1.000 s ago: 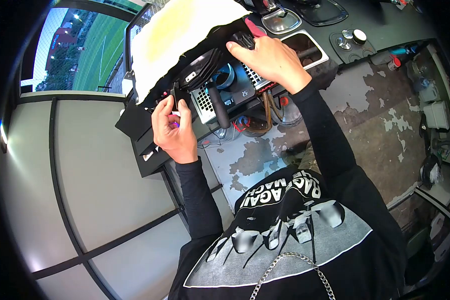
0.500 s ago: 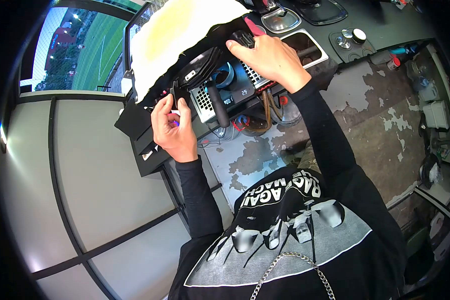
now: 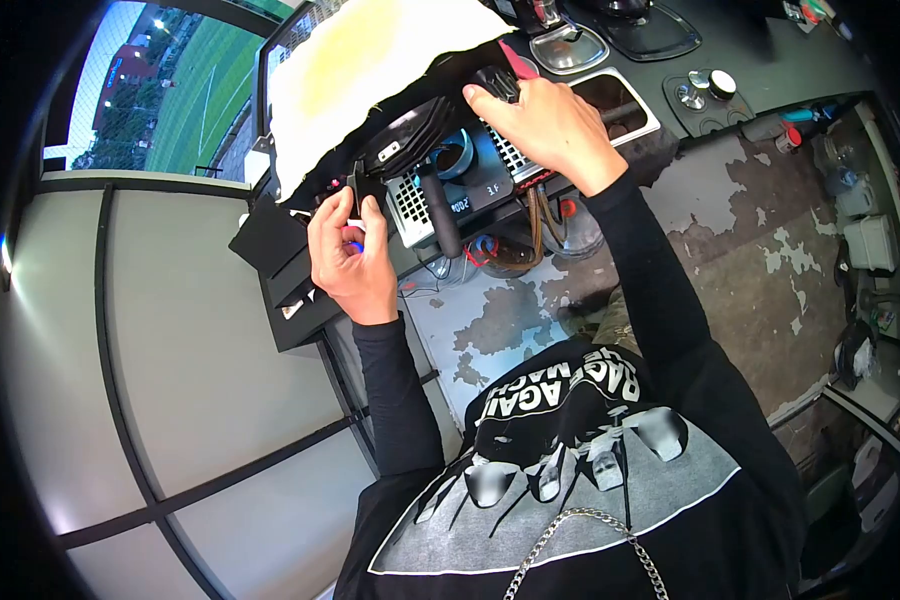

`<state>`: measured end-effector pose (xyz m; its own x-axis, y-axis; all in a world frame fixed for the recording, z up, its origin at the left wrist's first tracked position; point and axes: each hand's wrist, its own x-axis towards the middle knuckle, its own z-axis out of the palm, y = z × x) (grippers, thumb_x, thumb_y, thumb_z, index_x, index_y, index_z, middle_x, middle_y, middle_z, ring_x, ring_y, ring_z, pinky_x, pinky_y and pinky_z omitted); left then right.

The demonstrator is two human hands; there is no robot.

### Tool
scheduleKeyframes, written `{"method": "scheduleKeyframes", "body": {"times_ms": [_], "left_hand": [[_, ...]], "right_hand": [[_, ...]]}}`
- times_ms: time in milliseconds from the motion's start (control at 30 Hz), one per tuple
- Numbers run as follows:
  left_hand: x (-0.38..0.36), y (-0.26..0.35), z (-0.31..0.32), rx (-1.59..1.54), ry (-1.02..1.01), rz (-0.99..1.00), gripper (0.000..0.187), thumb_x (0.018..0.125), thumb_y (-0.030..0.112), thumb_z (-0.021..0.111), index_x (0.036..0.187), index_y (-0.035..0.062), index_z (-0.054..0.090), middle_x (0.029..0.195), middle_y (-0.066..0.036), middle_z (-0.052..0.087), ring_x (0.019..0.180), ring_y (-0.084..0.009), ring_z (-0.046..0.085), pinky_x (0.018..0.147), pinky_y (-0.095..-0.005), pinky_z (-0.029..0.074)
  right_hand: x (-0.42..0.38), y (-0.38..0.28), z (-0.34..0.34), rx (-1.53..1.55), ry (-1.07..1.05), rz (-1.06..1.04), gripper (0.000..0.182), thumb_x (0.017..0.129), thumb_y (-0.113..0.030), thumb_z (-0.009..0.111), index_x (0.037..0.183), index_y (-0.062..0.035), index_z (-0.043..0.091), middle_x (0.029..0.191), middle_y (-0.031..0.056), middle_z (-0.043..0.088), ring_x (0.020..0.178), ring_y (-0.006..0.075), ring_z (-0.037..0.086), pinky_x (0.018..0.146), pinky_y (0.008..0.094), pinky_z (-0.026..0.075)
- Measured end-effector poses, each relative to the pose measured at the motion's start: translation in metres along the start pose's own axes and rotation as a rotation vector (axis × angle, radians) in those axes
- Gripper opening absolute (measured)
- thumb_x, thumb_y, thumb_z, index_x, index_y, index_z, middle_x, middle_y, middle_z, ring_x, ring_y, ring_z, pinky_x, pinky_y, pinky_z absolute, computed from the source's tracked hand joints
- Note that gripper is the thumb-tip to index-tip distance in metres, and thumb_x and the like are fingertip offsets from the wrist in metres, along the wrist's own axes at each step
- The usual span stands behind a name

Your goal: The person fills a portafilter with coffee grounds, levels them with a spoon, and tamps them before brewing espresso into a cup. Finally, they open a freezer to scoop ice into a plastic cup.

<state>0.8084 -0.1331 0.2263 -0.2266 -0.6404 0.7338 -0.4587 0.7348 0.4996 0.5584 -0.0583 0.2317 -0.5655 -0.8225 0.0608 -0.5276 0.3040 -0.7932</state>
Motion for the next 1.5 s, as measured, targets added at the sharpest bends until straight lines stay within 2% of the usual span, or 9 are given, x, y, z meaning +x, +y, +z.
{"method": "scheduleKeyframes", "body": {"times_ms": [133, 233, 500, 600, 767, 1267, 1367, 1500], "left_hand": [[0.001, 0.001, -0.001, 0.013, -0.004, -0.013, 0.026, 0.087, 0.005, 0.081, 0.112, 0.0013, 0.076, 0.113, -0.009, 0.071, 0.062, -0.0083, 0.058, 0.056, -0.0225, 0.047], [0.001, 0.0, -0.001, 0.008, 0.001, -0.009, 0.026, 0.086, 0.005, 0.081, 0.112, 0.0012, 0.076, 0.113, -0.009, 0.071, 0.062, -0.0084, 0.058, 0.055, -0.0224, 0.047], [0.001, 0.004, -0.002, 0.005, -0.007, -0.026, 0.028, 0.086, 0.005, 0.082, 0.113, 0.0018, 0.076, 0.113, -0.009, 0.071, 0.062, -0.0078, 0.057, 0.056, -0.0225, 0.047], [0.0, 0.004, -0.004, 0.022, -0.045, -0.055, 0.028, 0.09, 0.009, 0.081, 0.116, 0.0015, 0.075, 0.116, -0.008, 0.07, 0.071, -0.005, 0.059, 0.062, -0.0196, 0.05], [0.0, 0.003, -0.004, 0.024, -0.048, -0.049, 0.027, 0.09, 0.009, 0.081, 0.116, 0.0014, 0.075, 0.116, -0.008, 0.07, 0.07, -0.0049, 0.058, 0.062, -0.0198, 0.05], [0.0, 0.001, -0.004, 0.007, -0.046, -0.039, 0.027, 0.09, 0.009, 0.081, 0.116, 0.0016, 0.075, 0.117, -0.008, 0.07, 0.071, -0.0053, 0.06, 0.063, -0.0199, 0.05], [0.0, 0.001, -0.003, 0.008, -0.043, -0.038, 0.028, 0.09, 0.009, 0.081, 0.116, 0.0018, 0.075, 0.116, -0.008, 0.07, 0.072, -0.0055, 0.06, 0.063, -0.0199, 0.05], [0.0, 0.0, -0.004, 0.018, -0.046, -0.042, 0.028, 0.09, 0.009, 0.081, 0.116, 0.0019, 0.075, 0.116, -0.008, 0.069, 0.072, -0.0058, 0.061, 0.063, -0.0198, 0.051]], "right_hand": [[0.003, 0.002, 0.003, 0.002, -0.029, 0.032, 0.071, 0.092, -0.068, 0.055, 0.084, 0.0004, 0.07, 0.075, 0.0218, 0.07, 0.082, 0.0421, 0.071, 0.079, 0.0489, 0.054], [-0.001, -0.005, -0.003, 0.024, -0.014, 0.003, 0.073, 0.092, -0.065, 0.055, 0.083, 0.0057, 0.072, 0.077, 0.0265, 0.07, 0.085, 0.0446, 0.072, 0.079, 0.0511, 0.056], [0.001, -0.002, -0.001, 0.019, -0.026, 0.017, 0.072, 0.091, -0.064, 0.055, 0.084, 0.0056, 0.072, 0.079, 0.0266, 0.071, 0.087, 0.045, 0.072, 0.081, 0.0513, 0.056], [0.002, 0.001, 0.001, 0.006, -0.011, 0.01, 0.074, 0.092, -0.069, 0.054, 0.079, 0.0023, 0.067, 0.074, 0.0235, 0.069, 0.081, 0.0429, 0.071, 0.078, 0.0491, 0.054], [0.002, 0.002, 0.003, 0.015, 0.011, -0.007, 0.075, 0.092, -0.069, 0.054, 0.076, 0.0025, 0.067, 0.074, 0.024, 0.069, 0.08, 0.0429, 0.07, 0.077, 0.0491, 0.054], [0.006, 0.006, 0.007, 0.001, 0.002, 0.009, 0.074, 0.093, -0.07, 0.053, 0.079, 0.0019, 0.067, 0.071, 0.0207, 0.067, 0.078, 0.04, 0.07, 0.076, 0.0472, 0.054], [0.004, 0.0, 0.0, 0.011, -0.031, 0.025, 0.074, 0.089, -0.065, 0.057, 0.081, 0.0076, 0.072, 0.078, 0.0258, 0.071, 0.085, 0.0439, 0.073, 0.08, 0.0503, 0.057], [0.003, 0.0, 0.0, 0.032, -0.025, 0.02, 0.074, 0.089, -0.065, 0.057, 0.083, 0.0072, 0.073, 0.079, 0.0257, 0.071, 0.085, 0.0438, 0.073, 0.08, 0.0501, 0.057]]}}
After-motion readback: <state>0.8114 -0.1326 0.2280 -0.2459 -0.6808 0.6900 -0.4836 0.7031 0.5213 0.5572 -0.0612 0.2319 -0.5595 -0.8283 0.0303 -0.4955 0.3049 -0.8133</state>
